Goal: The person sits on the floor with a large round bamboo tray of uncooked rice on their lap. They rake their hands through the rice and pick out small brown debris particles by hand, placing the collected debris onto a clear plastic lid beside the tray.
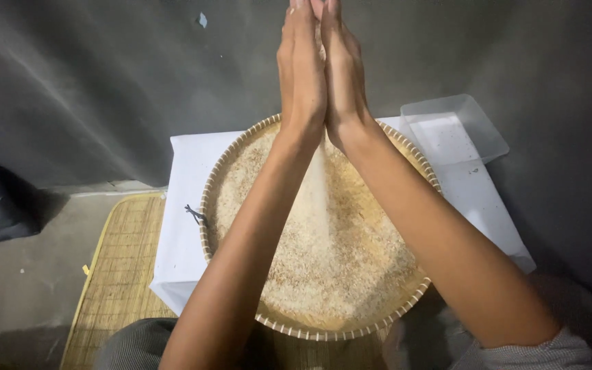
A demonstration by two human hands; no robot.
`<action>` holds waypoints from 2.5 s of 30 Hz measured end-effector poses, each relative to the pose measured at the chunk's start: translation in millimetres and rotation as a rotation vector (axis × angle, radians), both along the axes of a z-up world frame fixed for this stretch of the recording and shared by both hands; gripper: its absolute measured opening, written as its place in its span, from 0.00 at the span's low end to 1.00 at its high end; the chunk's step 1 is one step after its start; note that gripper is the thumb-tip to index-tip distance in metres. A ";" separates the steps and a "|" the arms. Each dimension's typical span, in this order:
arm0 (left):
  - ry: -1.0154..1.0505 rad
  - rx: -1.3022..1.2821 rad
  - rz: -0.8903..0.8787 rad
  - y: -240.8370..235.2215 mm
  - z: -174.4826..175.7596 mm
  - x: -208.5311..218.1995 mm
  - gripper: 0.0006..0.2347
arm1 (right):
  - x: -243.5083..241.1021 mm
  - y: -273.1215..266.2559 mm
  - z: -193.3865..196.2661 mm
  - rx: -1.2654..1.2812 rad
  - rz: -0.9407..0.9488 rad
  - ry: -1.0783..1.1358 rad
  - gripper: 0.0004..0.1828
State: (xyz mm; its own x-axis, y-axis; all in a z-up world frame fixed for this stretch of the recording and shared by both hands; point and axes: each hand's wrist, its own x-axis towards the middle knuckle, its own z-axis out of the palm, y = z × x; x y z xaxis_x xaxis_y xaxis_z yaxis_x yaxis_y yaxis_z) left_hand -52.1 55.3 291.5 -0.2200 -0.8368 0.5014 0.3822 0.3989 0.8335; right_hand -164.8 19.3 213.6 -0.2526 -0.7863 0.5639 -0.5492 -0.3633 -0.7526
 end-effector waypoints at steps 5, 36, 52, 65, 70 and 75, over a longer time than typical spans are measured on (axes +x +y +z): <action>0.015 -0.071 0.041 -6.9 -4.4 2.1 0.29 | 13.3 5.2 13.1 -0.017 0.042 -0.003 0.26; -1.480 -0.499 -0.108 -29.1 -259.2 118.1 0.04 | -22.6 175.4 -114.4 0.869 0.194 0.393 0.30; -1.543 -0.696 -0.128 -11.5 -290.5 59.4 0.11 | -45.3 156.7 -171.5 0.566 -0.016 0.329 0.07; -1.489 -0.416 0.051 -26.2 -271.0 82.5 0.06 | -54.8 153.6 -125.1 0.746 -0.098 0.149 0.09; -1.579 -0.304 -0.037 -29.8 -266.2 101.4 0.08 | -135.3 132.7 -131.1 0.537 -0.214 0.098 0.10; -1.279 -0.394 -0.019 -30.5 -254.4 91.5 0.03 | -245.8 112.8 -180.2 0.243 -0.555 0.087 0.15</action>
State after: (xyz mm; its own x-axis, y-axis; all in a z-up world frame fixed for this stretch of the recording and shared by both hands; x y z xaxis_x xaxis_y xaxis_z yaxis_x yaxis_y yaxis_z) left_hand 39.4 24.8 37.1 -0.7231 -0.6762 0.1411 -0.5667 0.6975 0.4385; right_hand -410.6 132.1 33.3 -0.6223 -0.6593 0.4219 -0.6703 0.1706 -0.7222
